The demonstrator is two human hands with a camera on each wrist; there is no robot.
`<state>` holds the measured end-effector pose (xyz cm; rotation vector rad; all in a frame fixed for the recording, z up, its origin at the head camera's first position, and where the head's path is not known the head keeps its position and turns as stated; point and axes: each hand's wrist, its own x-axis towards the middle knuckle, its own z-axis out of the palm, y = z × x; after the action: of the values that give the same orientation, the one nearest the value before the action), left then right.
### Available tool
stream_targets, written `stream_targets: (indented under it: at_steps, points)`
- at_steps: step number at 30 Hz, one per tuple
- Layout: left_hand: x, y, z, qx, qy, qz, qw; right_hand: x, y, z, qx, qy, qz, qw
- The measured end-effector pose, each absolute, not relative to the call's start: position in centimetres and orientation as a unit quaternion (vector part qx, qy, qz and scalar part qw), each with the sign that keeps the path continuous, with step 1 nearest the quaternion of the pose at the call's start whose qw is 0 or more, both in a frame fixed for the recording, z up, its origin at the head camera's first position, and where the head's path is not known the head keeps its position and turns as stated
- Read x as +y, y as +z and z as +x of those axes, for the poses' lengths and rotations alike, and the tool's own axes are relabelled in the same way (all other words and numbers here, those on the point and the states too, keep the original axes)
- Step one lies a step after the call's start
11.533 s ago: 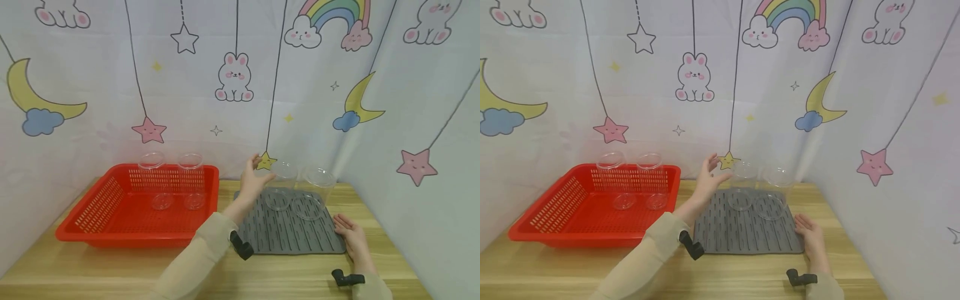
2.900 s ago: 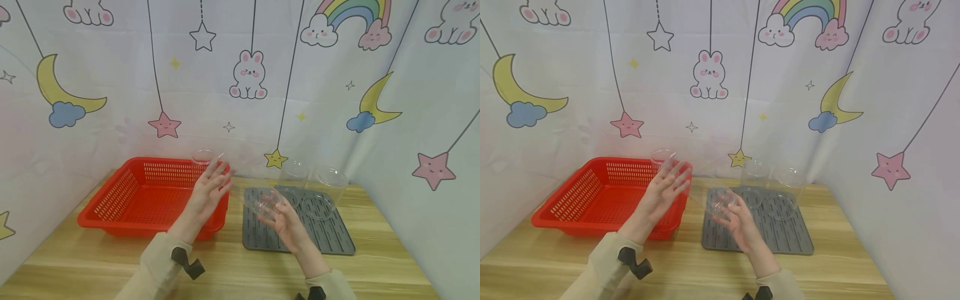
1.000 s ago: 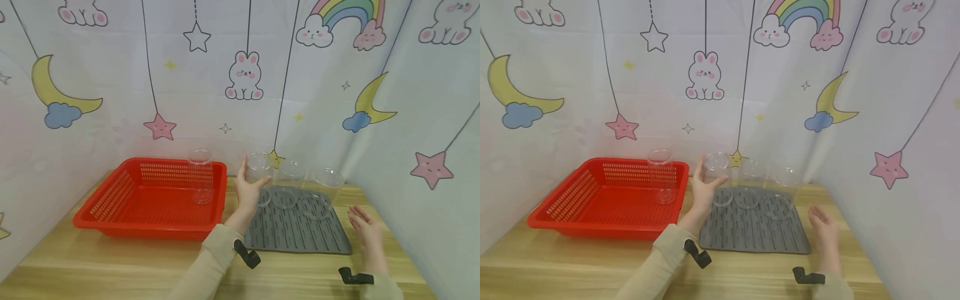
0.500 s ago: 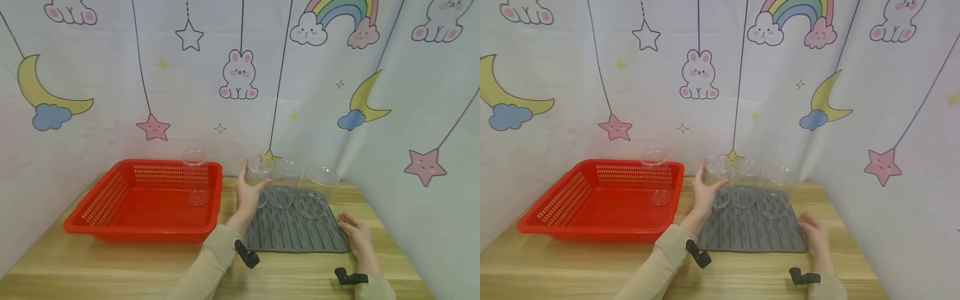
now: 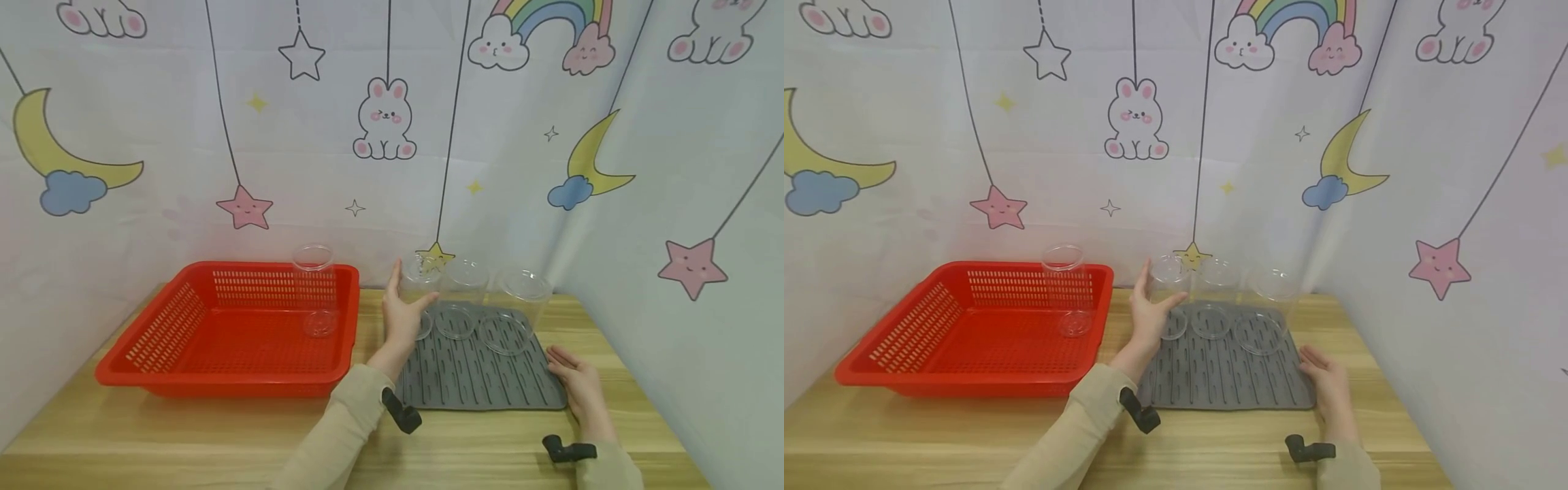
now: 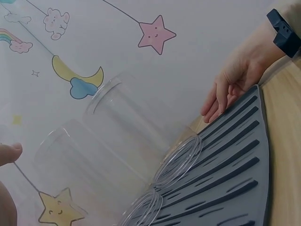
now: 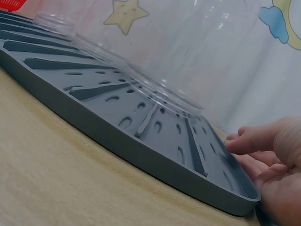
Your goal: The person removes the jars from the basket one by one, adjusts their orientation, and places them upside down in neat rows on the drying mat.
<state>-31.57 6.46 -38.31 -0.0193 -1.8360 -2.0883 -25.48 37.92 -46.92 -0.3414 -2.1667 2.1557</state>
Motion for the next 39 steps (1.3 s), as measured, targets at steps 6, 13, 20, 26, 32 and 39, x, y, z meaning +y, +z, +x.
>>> stream_targets:
  at_steps: [6, 13, 20, 26, 32, 39]
  points:
    - [6.5, -38.2, -32.0, -0.651, -0.742, 0.002, 0.162, 37.9, -46.8, -25.4, -0.709, 0.694, -0.116, 0.036]
    - [6.5, -38.4, -32.6, -0.662, -0.737, 0.006, 0.14, 37.9, -47.0, -25.5, -0.715, 0.687, -0.124, 0.033]
    - [6.4, -38.2, -33.3, -0.665, -0.734, 0.014, 0.137, 37.8, -47.3, -25.9, -0.716, 0.685, -0.131, 0.035]
    - [6.4, -38.1, -33.8, -0.667, -0.734, 0.019, 0.126, 37.7, -47.3, -25.7, -0.712, 0.689, -0.125, 0.044]
    - [6.6, -37.9, -33.9, -0.669, -0.733, 0.011, 0.12, 37.7, -47.4, -25.7, -0.716, 0.684, -0.129, 0.042]
    - [6.8, -37.7, -34.1, -0.685, -0.718, 0.007, 0.125, 38.0, -47.5, -25.7, -0.719, 0.683, -0.122, 0.053]
